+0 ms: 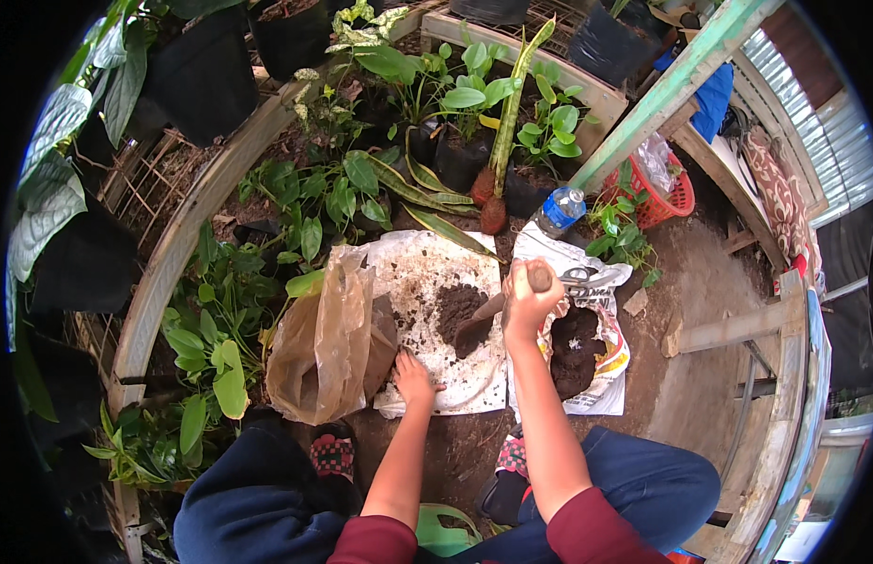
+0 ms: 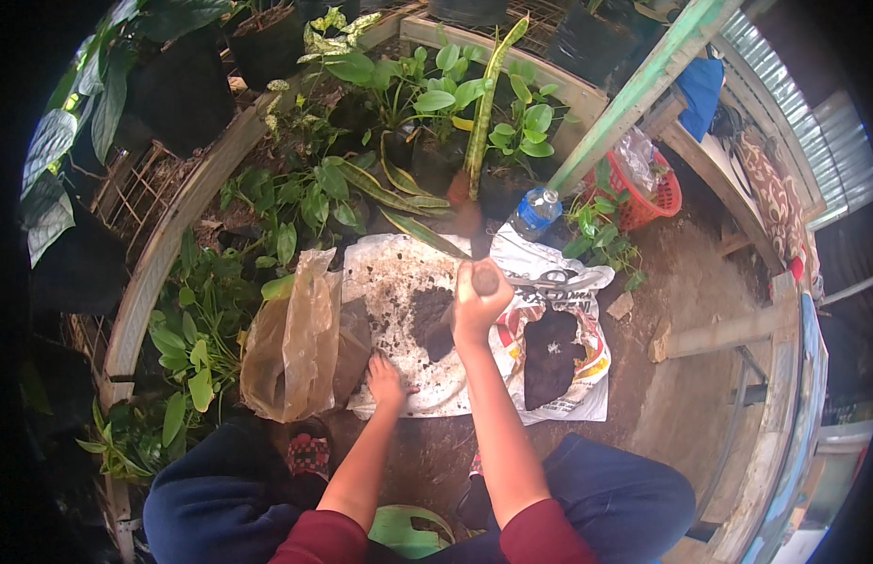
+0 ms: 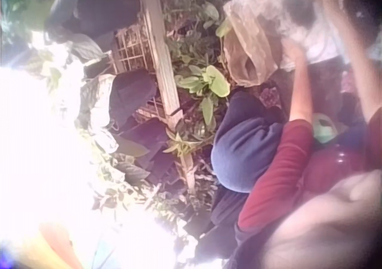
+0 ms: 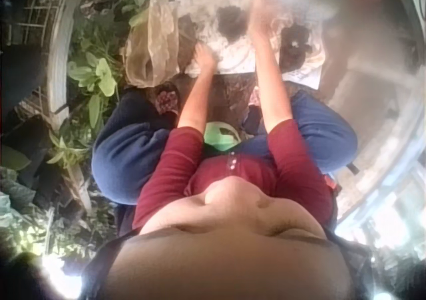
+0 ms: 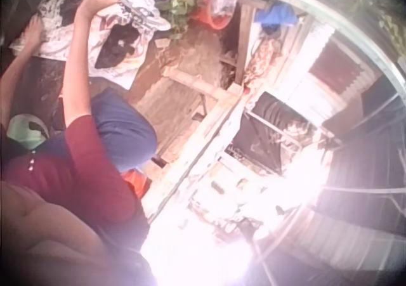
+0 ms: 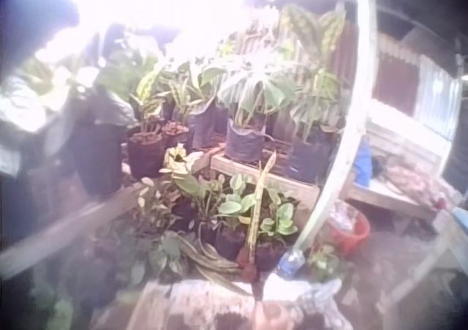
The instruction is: The person scoops dark soil from a white sack onto a white sack spread on the floor using a small hoe. They repeatedly break up clumps and mix the soil with the hoe and by hand. A plastic water bottle is briefly handled but not used to water the soil.
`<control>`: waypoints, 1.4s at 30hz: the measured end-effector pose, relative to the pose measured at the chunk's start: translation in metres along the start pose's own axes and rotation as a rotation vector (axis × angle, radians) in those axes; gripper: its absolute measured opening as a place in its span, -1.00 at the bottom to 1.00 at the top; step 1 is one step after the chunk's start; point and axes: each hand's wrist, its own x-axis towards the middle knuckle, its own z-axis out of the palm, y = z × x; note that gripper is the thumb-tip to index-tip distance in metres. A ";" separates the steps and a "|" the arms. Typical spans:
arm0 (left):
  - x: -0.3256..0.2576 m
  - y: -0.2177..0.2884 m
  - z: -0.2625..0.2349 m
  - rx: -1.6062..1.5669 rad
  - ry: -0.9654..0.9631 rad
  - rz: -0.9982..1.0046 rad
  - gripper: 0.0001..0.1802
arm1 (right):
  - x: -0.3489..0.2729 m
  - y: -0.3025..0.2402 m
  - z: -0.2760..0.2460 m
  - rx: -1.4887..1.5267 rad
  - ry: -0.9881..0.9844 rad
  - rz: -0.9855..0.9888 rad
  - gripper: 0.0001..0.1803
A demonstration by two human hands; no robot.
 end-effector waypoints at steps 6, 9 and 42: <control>-0.002 -0.017 0.008 -0.019 0.015 -0.030 0.40 | -0.014 -0.053 0.021 0.131 0.123 -0.136 -0.82; 0.000 -0.001 -0.001 -0.023 -0.021 -0.010 0.39 | 0.000 0.005 0.013 -0.136 -0.039 -0.071 -0.82; -0.004 -0.022 0.011 -0.016 -0.009 -0.051 0.35 | 0.069 -0.024 -0.014 -0.201 -0.301 0.352 -0.73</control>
